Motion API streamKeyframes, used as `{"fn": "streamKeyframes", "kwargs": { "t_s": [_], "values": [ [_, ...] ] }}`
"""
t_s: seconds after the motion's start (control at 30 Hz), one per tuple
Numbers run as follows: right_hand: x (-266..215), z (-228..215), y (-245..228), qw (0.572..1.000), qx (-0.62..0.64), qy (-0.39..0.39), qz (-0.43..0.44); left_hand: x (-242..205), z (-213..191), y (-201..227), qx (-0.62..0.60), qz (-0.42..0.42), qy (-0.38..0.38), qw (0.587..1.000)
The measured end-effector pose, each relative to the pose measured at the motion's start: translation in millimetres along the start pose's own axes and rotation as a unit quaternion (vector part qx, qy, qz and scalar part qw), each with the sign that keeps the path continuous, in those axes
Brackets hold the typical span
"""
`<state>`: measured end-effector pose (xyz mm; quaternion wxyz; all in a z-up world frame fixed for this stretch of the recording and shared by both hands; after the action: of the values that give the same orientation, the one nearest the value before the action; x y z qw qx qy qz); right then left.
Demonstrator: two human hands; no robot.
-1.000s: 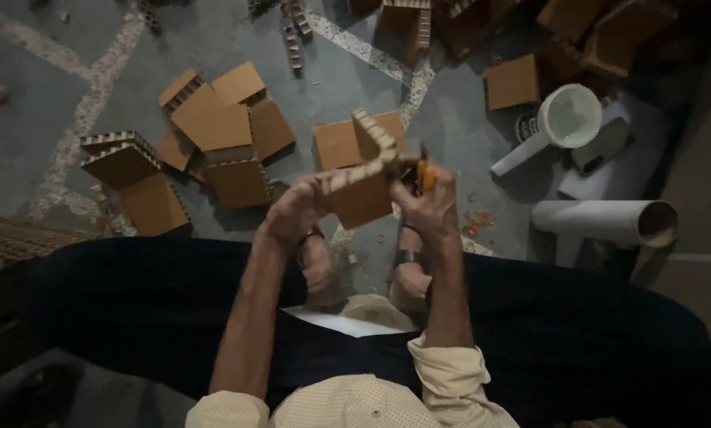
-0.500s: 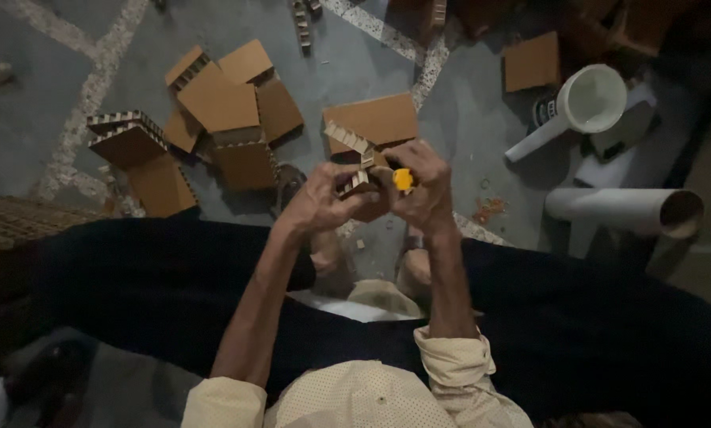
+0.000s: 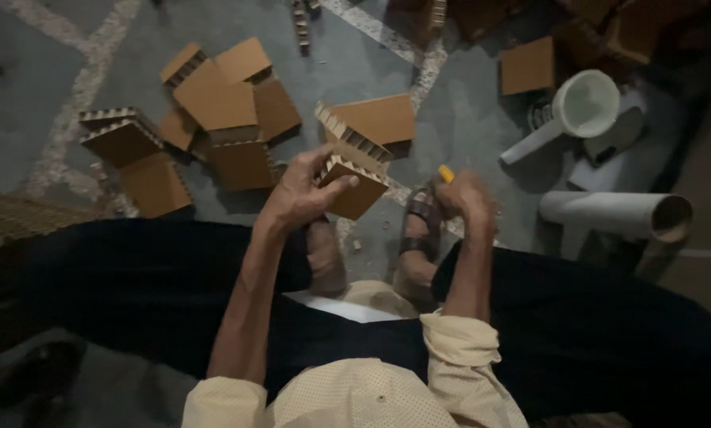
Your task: The person sits on the floor and uses a yellow utility knife to cut rectangular pieces of corrugated cardboard. They repeatedly score and snap the cardboard into smaller pieces, stacking the cut pieces to the side.
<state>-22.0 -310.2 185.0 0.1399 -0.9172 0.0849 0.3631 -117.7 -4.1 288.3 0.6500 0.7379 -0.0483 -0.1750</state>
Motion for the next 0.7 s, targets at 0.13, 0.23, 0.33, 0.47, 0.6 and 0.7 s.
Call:
{"fn": "streamKeyframes", "kwargs": {
  "t_s": [0.13,0.23,0.33,0.47,0.6,0.7],
  "values": [
    [-6.8,-4.1,-35.1,0.941,0.198,0.096,-0.259,-12.9,-27.8,-2.7,-0.027,0.031,0.032,0.999],
    [-13.1,-3.2,-55.9,0.708,0.622,0.064,-0.329,-26.5,-64.0,-10.0,-0.053,0.082,0.101,0.99],
    [-9.2,-0.8,-57.7,0.83,0.516,0.065,-0.202,-49.3,-107.0,-31.4,-0.034,-0.142,0.234,0.961],
    [15.3,35.6,-43.2,0.951,0.29,-0.008,-0.107,-65.4,-113.3,-51.6,0.292,-0.412,0.367,0.781],
    [43.7,91.9,-19.8,0.929,0.353,-0.052,-0.1,-10.0,-67.4,-87.8,0.377,-0.274,0.327,0.822],
    [70.2,97.7,-33.7,0.898,0.422,-0.051,-0.11,73.2,-29.6,-121.4,0.436,-0.185,0.197,0.858]
  ]
}}
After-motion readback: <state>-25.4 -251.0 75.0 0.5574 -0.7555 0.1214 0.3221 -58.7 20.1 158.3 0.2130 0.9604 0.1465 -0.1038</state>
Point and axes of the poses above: each hand's wrist, its own x-axis towards the middle knuckle, its own z-axis out of the palm, y = z × x, the point moved 3 cm from there along x, towards the middle knuckle, and after that the axes turned 13 degrees about -y, right-handed, at the moved point
